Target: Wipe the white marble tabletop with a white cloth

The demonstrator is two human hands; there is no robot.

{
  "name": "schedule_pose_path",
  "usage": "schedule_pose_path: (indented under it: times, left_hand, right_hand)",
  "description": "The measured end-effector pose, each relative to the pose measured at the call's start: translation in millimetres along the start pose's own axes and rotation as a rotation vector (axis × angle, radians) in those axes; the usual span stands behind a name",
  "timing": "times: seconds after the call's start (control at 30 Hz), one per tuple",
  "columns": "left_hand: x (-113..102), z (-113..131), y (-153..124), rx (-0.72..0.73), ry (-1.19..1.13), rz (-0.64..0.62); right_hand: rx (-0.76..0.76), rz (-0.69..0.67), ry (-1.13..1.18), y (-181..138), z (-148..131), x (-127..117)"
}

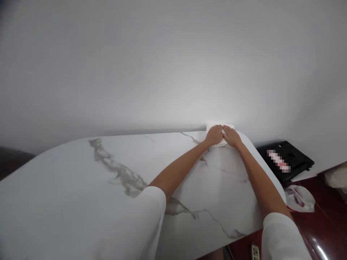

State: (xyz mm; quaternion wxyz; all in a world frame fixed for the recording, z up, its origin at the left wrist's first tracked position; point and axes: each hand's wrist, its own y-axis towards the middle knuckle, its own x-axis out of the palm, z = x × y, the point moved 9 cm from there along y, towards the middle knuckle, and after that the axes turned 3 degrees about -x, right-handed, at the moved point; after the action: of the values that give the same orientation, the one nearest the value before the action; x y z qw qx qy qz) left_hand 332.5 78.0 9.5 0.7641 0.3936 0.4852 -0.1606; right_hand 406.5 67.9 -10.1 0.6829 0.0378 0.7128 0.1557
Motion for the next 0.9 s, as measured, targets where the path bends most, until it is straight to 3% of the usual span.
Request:
schedule_pose_path:
  times: [0.2,0.5,0.63,0.77,0.9]
  left_hand:
    - [-47,-90,-63,-0.065,0.12,-0.02]
    - [-158,-255,-205,-0.242,0.274,-0.082]
    - [-205,-325,-262,-0.366,0.285,-0.054]
    - [-236,-368,-302,-0.418,0.275,-0.06]
    - [-257,-379,-337,-0.481,0.289,-0.065]
  right_hand:
    - [-0.133,0.021,0.061,42,-120,11]
    - [-0.362,0.032,0.142,103,-365,24]
    - [-0.414,0.015,0.19,126,-457,30]
    - [-0.443,0.007,0.25,139,-521,31]
    - [-0.481,-0.021,0.276,129,-560,26]
